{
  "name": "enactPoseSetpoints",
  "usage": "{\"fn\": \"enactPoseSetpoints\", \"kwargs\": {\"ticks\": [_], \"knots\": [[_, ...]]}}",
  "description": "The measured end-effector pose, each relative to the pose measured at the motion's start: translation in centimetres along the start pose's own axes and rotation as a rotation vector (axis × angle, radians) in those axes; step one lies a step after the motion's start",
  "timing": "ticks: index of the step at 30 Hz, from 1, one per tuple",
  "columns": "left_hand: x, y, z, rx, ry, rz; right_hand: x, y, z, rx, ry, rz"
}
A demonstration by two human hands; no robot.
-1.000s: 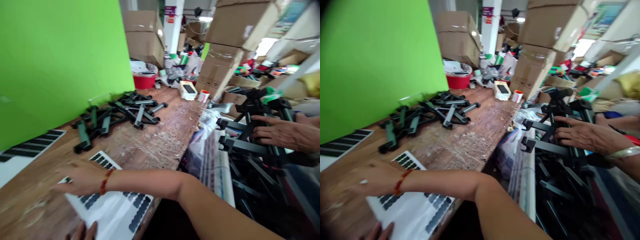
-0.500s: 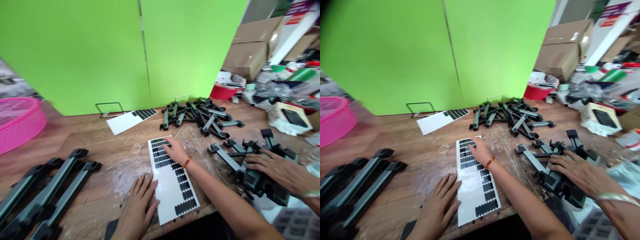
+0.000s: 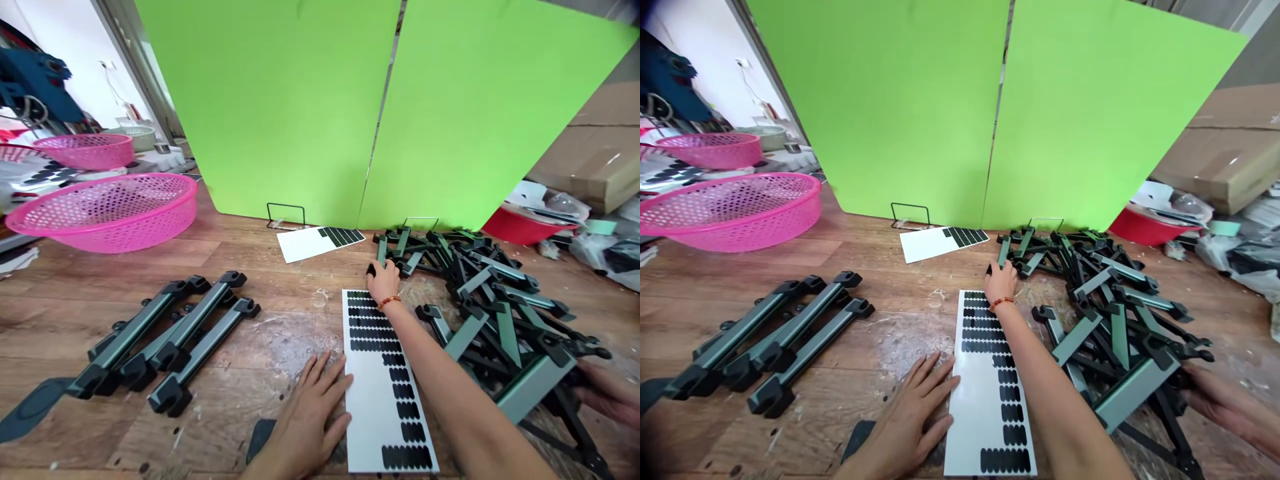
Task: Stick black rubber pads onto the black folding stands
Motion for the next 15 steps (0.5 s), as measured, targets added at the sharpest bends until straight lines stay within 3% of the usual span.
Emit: {"fn": "enactPoseSetpoints", "kwargs": {"ticks": [6,15], "knots": [[0.0,-0.5,-0.1,0.019,-0.024,-0.079,0.1,1.1,0.7,0.001,0.090,-0.015],[0.1,-0.5,-0.1,0.022,-0.039,-0.102,-1.3,-2.3,-0.2,0.048,-0.039,0.357]]}}
Point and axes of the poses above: each hand's wrist, its own z-axis towards the middle knuckle, its own y-axis out of the palm, x = y × z, the point moved 6 cm from there along z, towards the middle knuckle, and after that the axes turned 14 degrees about x, right-handed, at the moved point
